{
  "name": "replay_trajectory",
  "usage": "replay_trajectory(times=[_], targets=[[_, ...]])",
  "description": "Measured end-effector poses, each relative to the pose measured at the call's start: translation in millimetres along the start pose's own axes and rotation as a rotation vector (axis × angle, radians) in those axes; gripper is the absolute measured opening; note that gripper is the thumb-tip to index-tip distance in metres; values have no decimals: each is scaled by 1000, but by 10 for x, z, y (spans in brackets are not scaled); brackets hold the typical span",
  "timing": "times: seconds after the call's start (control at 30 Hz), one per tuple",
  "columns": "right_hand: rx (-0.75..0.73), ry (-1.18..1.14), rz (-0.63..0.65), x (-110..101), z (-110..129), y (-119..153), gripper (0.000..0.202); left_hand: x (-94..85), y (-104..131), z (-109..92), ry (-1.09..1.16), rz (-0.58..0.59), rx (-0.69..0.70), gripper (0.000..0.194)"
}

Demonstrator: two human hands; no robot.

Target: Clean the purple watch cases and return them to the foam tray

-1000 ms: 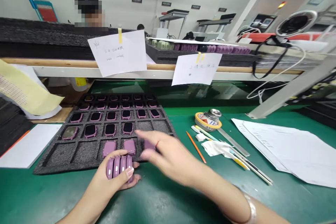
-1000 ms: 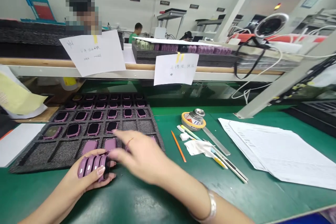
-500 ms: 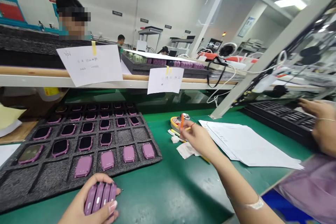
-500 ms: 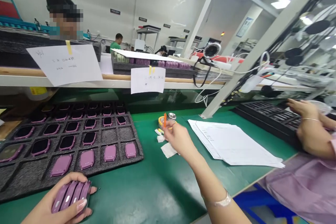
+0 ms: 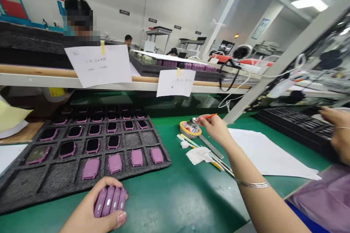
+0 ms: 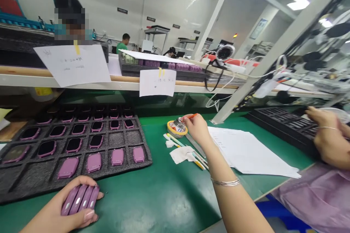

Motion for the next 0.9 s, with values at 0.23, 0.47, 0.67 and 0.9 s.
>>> replay_trajectory(times=[0.23,0.47,0.67,0.9], targets=[[-221,-273,535,1048,1266,1096,43,107,61,-109,-103,151,24,52],[-243,-580,1131,1786,1973,2202,37,176,77,-272,-51,230,171,48],[-213,-565,1252,2031,1894,2227,36,217,91,-316,-45,242,137,47],[-409,-468,1284,2002,1983,2291,28,178,88,-272,-88,198,68,49]])
Point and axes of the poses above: each hand's wrist, its own y-axis away from the middle knuckle, its own x-axis out of the palm, z = x × y, the point moved 10 cm from there along -y, towards the middle knuckle, and after that the axes turned 1 degree about x, right-handed, at the moved point
